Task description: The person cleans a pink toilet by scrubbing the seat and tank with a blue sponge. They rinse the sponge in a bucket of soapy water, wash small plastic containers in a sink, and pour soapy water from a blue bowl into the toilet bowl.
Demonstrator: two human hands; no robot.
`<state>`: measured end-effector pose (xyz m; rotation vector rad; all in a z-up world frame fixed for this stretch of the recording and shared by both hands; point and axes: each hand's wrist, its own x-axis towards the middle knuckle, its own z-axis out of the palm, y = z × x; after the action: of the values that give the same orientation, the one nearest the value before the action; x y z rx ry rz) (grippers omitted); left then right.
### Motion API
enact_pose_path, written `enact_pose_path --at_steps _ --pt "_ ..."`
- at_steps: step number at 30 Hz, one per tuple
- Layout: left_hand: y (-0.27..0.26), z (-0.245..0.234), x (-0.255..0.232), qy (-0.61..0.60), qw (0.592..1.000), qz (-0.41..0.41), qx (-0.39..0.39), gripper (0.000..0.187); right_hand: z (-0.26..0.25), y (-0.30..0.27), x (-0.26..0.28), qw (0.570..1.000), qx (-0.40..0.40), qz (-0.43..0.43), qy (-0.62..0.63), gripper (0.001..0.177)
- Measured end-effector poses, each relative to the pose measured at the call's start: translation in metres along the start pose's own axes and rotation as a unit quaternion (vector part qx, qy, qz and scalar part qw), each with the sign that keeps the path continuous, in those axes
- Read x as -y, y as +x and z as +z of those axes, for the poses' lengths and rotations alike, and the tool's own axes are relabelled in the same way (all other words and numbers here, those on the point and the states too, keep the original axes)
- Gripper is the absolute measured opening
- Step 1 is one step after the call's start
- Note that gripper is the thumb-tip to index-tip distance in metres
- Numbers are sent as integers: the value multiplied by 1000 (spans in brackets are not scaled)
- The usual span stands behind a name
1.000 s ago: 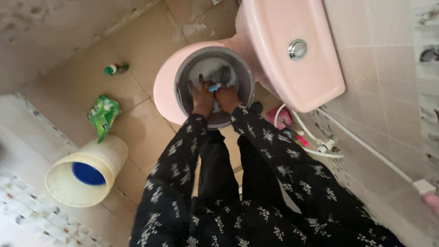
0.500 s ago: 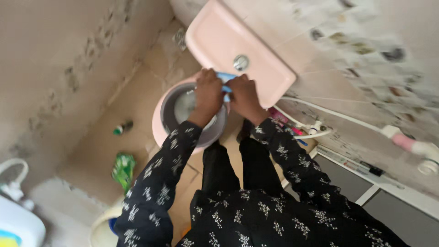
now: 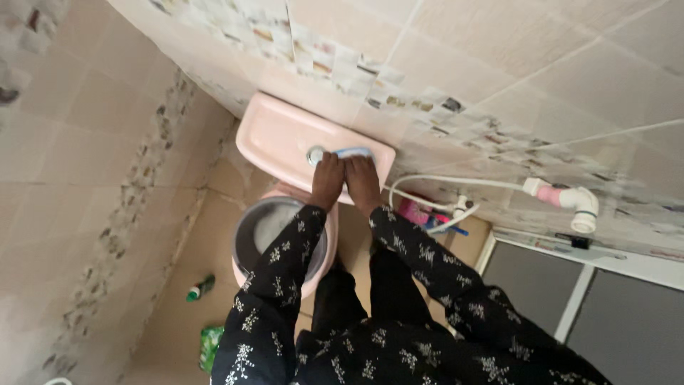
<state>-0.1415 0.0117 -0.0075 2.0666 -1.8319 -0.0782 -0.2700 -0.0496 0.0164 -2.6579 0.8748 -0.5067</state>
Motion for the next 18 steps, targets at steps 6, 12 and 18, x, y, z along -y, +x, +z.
enact_pose_path --at_steps 6,12,18 --pt "14 -29 11 1 997 60 44 40 -11 14 13 998 31 28 -42 41" --pt "41 -40 14 -4 987 74 145 47 -5 13 43 984 -93 151 28 46" --pt "36 -1 19 51 985 145 80 15 3 1 28 979 -175 105 -4 39"
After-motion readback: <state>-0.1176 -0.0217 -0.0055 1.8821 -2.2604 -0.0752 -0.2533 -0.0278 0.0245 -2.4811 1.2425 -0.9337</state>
